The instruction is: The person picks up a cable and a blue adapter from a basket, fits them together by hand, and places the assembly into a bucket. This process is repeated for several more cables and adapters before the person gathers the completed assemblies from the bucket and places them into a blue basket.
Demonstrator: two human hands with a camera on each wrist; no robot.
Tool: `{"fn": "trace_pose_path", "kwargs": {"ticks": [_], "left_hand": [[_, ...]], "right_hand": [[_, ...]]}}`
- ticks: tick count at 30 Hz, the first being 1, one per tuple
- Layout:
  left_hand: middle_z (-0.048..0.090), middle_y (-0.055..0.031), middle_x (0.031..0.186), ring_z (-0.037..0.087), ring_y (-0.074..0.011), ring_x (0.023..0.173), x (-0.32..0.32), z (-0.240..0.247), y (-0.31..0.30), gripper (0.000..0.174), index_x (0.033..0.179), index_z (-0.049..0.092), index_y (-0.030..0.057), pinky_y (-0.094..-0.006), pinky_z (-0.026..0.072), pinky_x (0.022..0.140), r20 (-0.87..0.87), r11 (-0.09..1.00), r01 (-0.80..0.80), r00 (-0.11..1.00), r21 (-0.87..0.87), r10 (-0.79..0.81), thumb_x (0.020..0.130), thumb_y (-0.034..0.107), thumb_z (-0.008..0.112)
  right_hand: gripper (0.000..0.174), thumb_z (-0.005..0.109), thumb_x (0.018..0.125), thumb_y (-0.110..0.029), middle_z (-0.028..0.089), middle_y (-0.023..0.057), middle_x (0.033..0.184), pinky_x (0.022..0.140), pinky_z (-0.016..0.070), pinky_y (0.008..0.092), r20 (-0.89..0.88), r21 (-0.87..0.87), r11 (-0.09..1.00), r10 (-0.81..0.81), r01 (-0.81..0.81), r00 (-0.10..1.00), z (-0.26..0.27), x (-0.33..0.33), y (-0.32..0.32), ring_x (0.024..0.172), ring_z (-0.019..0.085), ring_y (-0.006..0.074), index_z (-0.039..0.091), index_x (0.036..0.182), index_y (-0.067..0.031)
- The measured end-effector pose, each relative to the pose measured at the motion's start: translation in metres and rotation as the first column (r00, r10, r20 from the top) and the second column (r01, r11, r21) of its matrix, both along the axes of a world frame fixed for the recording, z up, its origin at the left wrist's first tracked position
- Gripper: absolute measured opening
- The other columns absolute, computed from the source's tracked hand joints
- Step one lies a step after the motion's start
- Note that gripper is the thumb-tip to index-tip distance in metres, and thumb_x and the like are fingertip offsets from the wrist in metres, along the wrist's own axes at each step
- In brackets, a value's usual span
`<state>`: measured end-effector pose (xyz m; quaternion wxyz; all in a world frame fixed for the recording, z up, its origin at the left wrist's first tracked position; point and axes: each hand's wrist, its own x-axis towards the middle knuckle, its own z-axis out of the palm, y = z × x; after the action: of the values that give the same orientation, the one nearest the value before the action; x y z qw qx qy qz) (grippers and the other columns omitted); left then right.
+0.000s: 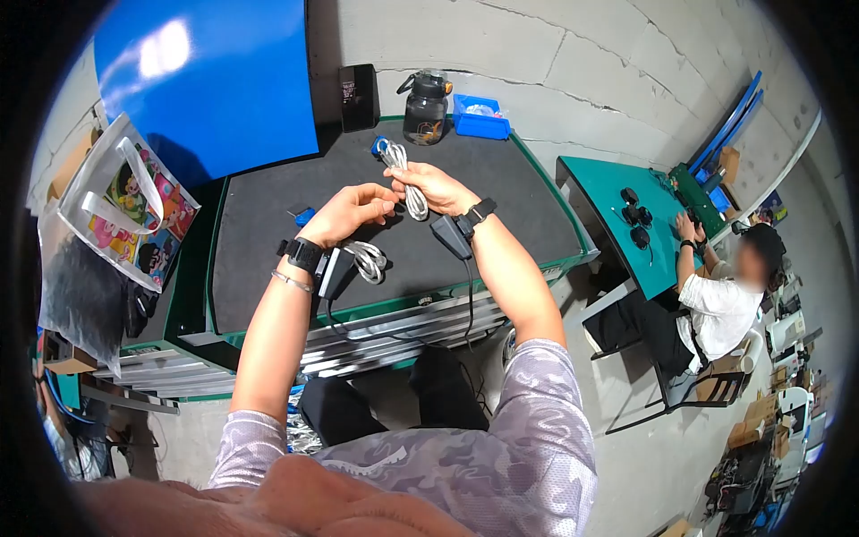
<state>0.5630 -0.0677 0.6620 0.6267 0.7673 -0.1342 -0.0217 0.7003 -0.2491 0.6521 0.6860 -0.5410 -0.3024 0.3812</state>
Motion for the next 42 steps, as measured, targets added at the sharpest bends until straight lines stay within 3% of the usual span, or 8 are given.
{"fn": "trace_pose_path", "kwargs": {"ticks": [6, 14, 18, 22, 29, 33, 37, 42], "left_hand": [[0.066, -0.0026, 0.097, 0.057, -0.0092, 0.084, 0.000, -0.001, 0.003, 0.033, 0.115, 0.063, -0.0003, -0.0245, 0.0482, 0.080, -0.007, 0.998, -0.025, 1.000, -0.058, 0.025, 0.095, 0.026, 0.063], [0.065, -0.0030, 0.096, 0.058, -0.0090, 0.085, -0.002, 0.002, 0.004, 0.033, 0.116, 0.062, 0.0006, -0.0233, 0.0480, 0.079, 0.001, 0.999, -0.020, 1.000, -0.037, 0.020, 0.095, 0.026, 0.063], [0.065, -0.0017, 0.094, 0.058, -0.0077, 0.084, -0.008, 0.011, 0.004, 0.032, 0.116, 0.063, 0.0023, -0.0218, 0.0479, 0.077, -0.040, 0.997, -0.041, 0.998, -0.063, 0.038, 0.094, 0.025, 0.065], [0.064, 0.0000, 0.093, 0.058, -0.0067, 0.081, -0.007, 0.012, 0.003, 0.027, 0.112, 0.064, 0.0040, -0.0203, 0.0469, 0.073, 0.027, 0.959, -0.142, 0.988, -0.246, 0.153, 0.094, 0.023, 0.065], [0.063, 0.0008, 0.085, 0.056, -0.0047, 0.071, -0.002, 0.013, 0.038, 0.021, 0.104, 0.066, 0.0060, -0.0174, 0.0443, 0.065, 0.024, 0.692, -0.473, 0.816, -0.545, 0.577, 0.091, 0.022, 0.069], [0.064, 0.0026, 0.083, 0.056, -0.0040, 0.071, 0.003, 0.004, 0.046, 0.017, 0.101, 0.067, 0.0080, -0.0171, 0.0446, 0.065, -0.049, 0.741, -0.529, 0.826, -0.413, 0.562, 0.091, 0.022, 0.069], [0.065, 0.0036, 0.084, 0.056, -0.0036, 0.072, 0.000, 0.006, 0.035, 0.016, 0.099, 0.068, 0.0101, -0.0189, 0.0441, 0.068, -0.064, 0.851, -0.488, 0.872, -0.194, 0.485, 0.091, 0.024, 0.069], [0.065, 0.0011, 0.094, 0.055, -0.0067, 0.080, 0.002, 0.007, 0.028, 0.025, 0.108, 0.067, 0.0074, -0.0217, 0.0426, 0.073, 0.009, 0.905, -0.423, 0.906, 0.030, 0.423, 0.093, 0.027, 0.063]], "right_hand": [[0.033, 0.057, 0.099, -0.024, 0.056, -0.0022, 0.086, 0.060, 0.0456, 0.0179, 0.066, -0.017, 0.998, 0.069, -0.068, 0.995, -0.006, 0.010, 0.000, 0.069, 0.053, 0.0042, 0.057, 0.125, -0.0030], [0.020, 0.052, 0.101, -0.025, 0.056, 0.0005, 0.076, 0.050, 0.0420, 0.0211, 0.206, -0.217, 0.967, -0.091, 0.136, 0.974, -0.005, 0.007, -0.003, 0.057, 0.051, 0.0063, 0.049, 0.103, -0.0052], [0.022, 0.054, 0.099, -0.023, 0.056, 0.0005, 0.069, 0.049, 0.0413, 0.0219, 0.477, -0.353, 0.911, -0.019, 0.212, 0.879, 0.003, -0.005, -0.001, 0.055, 0.051, 0.0065, 0.050, 0.104, -0.0019], [0.037, 0.060, 0.094, -0.024, 0.070, 0.0120, 0.084, 0.071, 0.0516, 0.0343, 0.708, -0.410, 0.836, 0.040, 0.365, 0.705, 0.010, -0.022, 0.001, 0.073, 0.067, 0.0188, 0.057, 0.121, 0.0017], [0.042, 0.061, 0.092, -0.027, 0.070, 0.0183, 0.096, 0.078, 0.0517, 0.0439, 0.879, -0.288, 0.844, 0.045, 0.453, 0.476, -0.002, -0.026, -0.011, 0.086, 0.067, 0.0361, 0.055, 0.128, -0.0065], [0.042, 0.060, 0.096, -0.020, 0.059, -0.0012, 0.080, 0.055, 0.0412, 0.0210, 0.543, -0.150, 0.981, -0.024, 0.125, 0.839, 0.035, -0.063, -0.103, 0.061, 0.049, 0.0041, 0.051, 0.133, -0.0042], [0.041, 0.054, 0.099, -0.022, 0.049, -0.0037, 0.074, 0.049, 0.0285, 0.0192, 0.281, -0.149, 0.989, 0.027, 0.016, 0.959, 0.045, -0.113, -0.240, 0.056, 0.037, 0.0018, 0.047, 0.132, 0.0015], [0.045, 0.058, 0.096, -0.033, 0.059, 0.0020, 0.084, 0.057, 0.0366, 0.0209, 0.067, -0.236, 0.936, -0.254, 0.263, 0.965, -0.044, -0.181, -0.394, 0.061, 0.047, 0.0054, 0.053, 0.126, 0.0009]]}}
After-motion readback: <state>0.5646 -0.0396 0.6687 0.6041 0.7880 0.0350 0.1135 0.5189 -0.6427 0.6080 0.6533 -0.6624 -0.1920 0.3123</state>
